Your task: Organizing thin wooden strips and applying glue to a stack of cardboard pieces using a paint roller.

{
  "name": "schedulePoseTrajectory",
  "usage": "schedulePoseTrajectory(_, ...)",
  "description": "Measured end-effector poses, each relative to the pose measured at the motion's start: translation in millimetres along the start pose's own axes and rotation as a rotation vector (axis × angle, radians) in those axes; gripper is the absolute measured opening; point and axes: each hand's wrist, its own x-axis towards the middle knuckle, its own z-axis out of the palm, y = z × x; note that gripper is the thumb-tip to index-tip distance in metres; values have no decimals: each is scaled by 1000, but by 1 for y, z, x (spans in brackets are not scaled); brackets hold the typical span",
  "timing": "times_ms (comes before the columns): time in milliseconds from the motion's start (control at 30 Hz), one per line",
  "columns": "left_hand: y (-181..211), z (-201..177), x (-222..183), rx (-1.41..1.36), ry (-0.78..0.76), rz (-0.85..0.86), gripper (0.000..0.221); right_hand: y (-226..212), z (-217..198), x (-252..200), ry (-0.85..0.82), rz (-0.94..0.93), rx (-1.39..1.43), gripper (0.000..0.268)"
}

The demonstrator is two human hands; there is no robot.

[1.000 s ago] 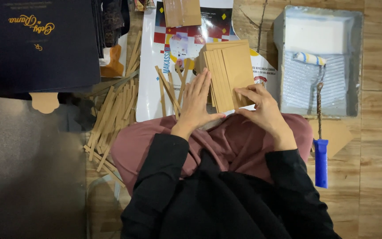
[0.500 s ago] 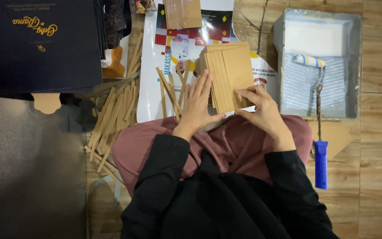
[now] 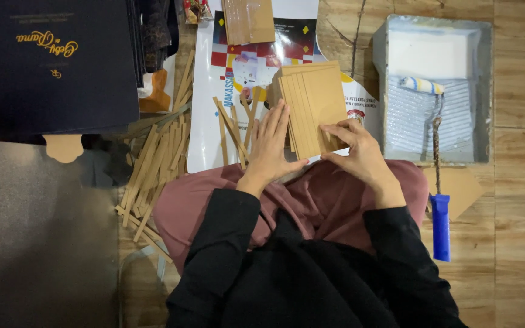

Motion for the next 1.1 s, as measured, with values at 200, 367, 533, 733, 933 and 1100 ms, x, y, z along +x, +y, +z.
schedulePoseTrajectory(200, 2, -2, 0, -26, -3, -3, 115, 0, 2, -2, 11, -8, -39, 59)
schedulePoseTrajectory(367, 2, -1, 0, -13, 14, 4, 115, 0, 2, -2, 23, -17, -40, 57)
schedulePoseTrajectory(533, 2, -1, -1, -14, 24, 7, 115, 1, 3, -3, 16, -23, -47, 60)
schedulePoseTrajectory(733, 3, 0, -4, -25, 39, 15, 115, 6, 6, -6, 50, -76, -85, 65)
schedulePoseTrajectory(933, 1, 1, -1, -24, 79, 58, 114, 7, 7, -6, 89, -103, -137, 65)
schedulePoseTrajectory(1100, 1, 2, -3, -31, 110, 52, 109, 3, 8, -7, 70, -45, -136, 62)
